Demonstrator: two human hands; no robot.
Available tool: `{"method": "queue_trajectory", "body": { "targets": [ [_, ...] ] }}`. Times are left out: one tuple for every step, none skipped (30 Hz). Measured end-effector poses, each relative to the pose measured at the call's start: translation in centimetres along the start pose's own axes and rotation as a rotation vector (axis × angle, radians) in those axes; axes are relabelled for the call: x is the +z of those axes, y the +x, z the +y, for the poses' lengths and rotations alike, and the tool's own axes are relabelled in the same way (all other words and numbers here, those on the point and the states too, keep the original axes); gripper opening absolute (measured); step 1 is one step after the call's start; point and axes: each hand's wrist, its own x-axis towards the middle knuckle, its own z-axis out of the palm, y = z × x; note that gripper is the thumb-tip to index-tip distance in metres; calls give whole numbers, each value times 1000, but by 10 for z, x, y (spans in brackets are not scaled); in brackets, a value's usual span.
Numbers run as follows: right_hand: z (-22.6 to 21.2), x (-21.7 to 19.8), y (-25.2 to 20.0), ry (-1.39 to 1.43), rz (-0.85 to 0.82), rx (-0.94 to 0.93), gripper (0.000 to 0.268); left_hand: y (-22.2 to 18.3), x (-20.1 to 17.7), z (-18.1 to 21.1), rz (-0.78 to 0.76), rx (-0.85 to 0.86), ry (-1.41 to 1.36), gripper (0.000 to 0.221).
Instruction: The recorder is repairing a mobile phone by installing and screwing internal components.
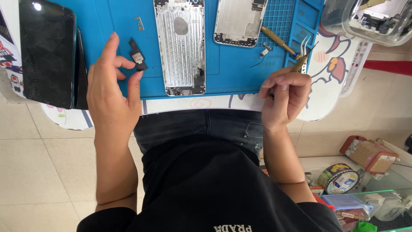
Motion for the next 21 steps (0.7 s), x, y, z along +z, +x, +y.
{"method": "queue_trajectory", "body": {
  "targets": [
    [0,0,-1,-3,4,2,8,-1,2,-2,-4,2,-2,65],
    [0,0,0,-3,-9,7,8,-3,3,-3,1,1,-7,68],
    [0,1,0,-3,-22,12,8,-4,3,-6,6,1,-11,72],
    [0,0,0,1,-26,14,8,-5,4,-7,7,-4,-7,72],
    [1,0,-1,-10,-28,13,8,-6,4,-8,10,-1,-11,72],
    [1,-1,-1,-20,-32,11,8,-7,4,-10,13,1,-15,72],
    [1,0,-1,-16,-36,15,8,-8,5,-12,13,-4,-10,72],
    [1,0,-1,-28,-33,18,8,-9,5,-14,25,13,-33,73],
    [1,0,-1,-40,-30,21,8,-10,6,-16,37,30,-56,74],
    [2,0,-1,-37,-32,23,8,-10,5,-16,36,28,-52,74],
    [3,-1,-1,-34,-36,21,8,-11,4,-15,41,28,-60,73],
    [4,-2,-2,-33,-40,20,8,-12,4,-14,44,28,-69,72],
    [3,-2,-2,-32,-41,24,8,-13,3,-13,42,25,-68,72],
    [3,-2,-1,-42,-52,18,8,-13,2,-13,37,35,-96,73],
    [3,-2,0,-52,-63,11,8,-13,1,-12,32,46,-124,73],
    [3,-2,0,-52,-62,13,8,-13,2,-7,30,46,-124,73],
    [3,-1,0,-52,-71,10,9,-13,3,-2,20,49,-136,74],
    [3,-1,0,-52,-80,7,9,-13,4,3,10,53,-148,74],
    [3,-2,0,-52,-79,9,9,-13,5,7,8,53,-148,74],
    [3,-1,0,-60,-79,7,9,-12,7,11,-14,49,-165,75],
    [3,-1,0,-67,-80,6,9,-12,9,15,-36,46,-182,77]
  ]
}}
